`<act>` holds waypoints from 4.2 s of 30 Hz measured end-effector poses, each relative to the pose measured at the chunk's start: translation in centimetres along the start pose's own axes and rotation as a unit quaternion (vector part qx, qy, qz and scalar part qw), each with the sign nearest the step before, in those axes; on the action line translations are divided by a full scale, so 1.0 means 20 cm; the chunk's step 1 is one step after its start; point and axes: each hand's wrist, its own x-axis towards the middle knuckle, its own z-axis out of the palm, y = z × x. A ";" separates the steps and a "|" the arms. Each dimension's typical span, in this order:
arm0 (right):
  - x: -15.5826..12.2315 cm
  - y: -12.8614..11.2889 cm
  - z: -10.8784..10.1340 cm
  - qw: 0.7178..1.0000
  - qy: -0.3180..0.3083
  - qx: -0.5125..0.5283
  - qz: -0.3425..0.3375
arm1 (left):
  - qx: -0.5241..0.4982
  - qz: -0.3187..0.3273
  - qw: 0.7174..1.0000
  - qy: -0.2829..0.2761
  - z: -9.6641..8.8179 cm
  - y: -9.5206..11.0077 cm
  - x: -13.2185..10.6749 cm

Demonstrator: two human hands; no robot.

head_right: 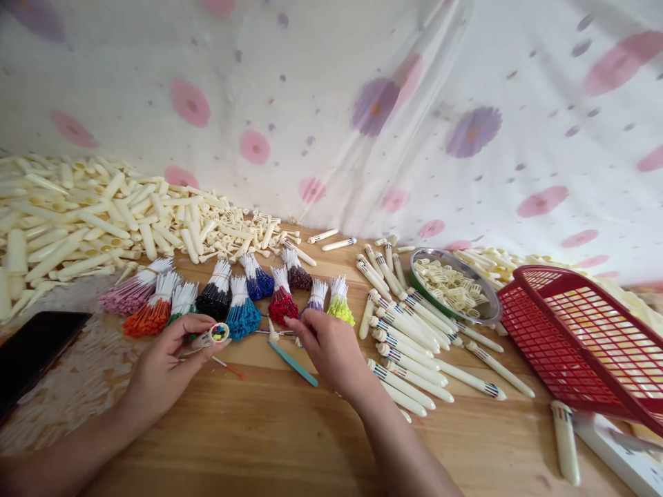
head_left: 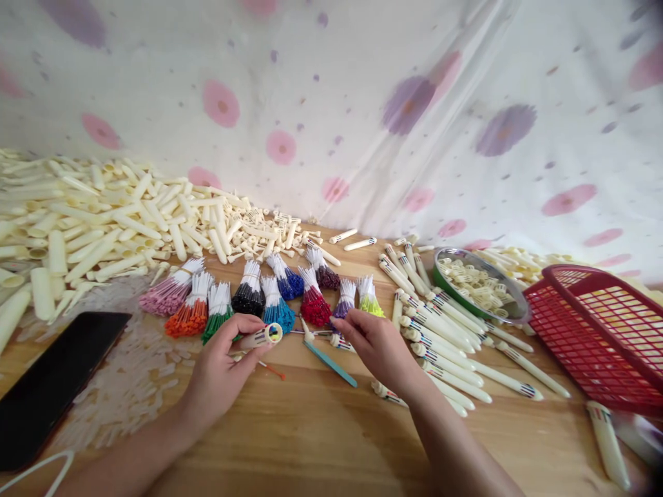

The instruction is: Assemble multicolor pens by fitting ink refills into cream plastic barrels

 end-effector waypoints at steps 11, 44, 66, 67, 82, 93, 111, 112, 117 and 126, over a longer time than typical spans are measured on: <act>-0.06 -0.01 0.23 0.948 -0.143 -0.274 -0.070 | 0.015 -0.092 0.985 -0.148 -0.02 0.05 0.02; -0.06 -0.18 0.10 0.991 0.044 0.036 -0.124 | -0.047 -0.071 0.995 -0.052 -0.01 -0.01 -0.09; -0.06 -0.16 0.06 0.976 0.039 -0.030 -0.214 | 0.173 0.214 0.957 -0.097 -0.07 0.01 -0.06; -0.06 -0.16 0.06 0.971 0.045 -0.046 -0.230 | 0.187 0.220 0.953 -0.096 -0.08 0.02 -0.06; -0.06 -0.14 0.04 0.953 0.050 -0.084 -0.287 | 0.129 0.160 0.978 -0.040 -0.07 -0.01 -0.07; -0.12 -0.25 0.09 0.965 -0.017 0.223 -0.135 | 0.105 0.138 0.985 -0.026 -0.04 0.00 -0.07; -0.08 -0.20 0.23 0.874 -0.078 0.479 0.003 | 0.086 0.104 0.991 -0.017 -0.02 0.00 -0.05; -0.07 -0.19 0.23 0.853 -0.096 0.513 0.020 | 0.075 0.090 0.993 -0.024 -0.02 0.00 -0.05; -0.02 -0.18 0.24 0.805 -0.146 0.573 0.047 | 0.056 0.059 0.996 -0.033 -0.01 -0.03 -0.06; 0.01 -0.18 0.23 0.794 -0.148 0.571 0.149 | 0.112 0.103 0.988 -0.032 -0.01 -0.04 -0.06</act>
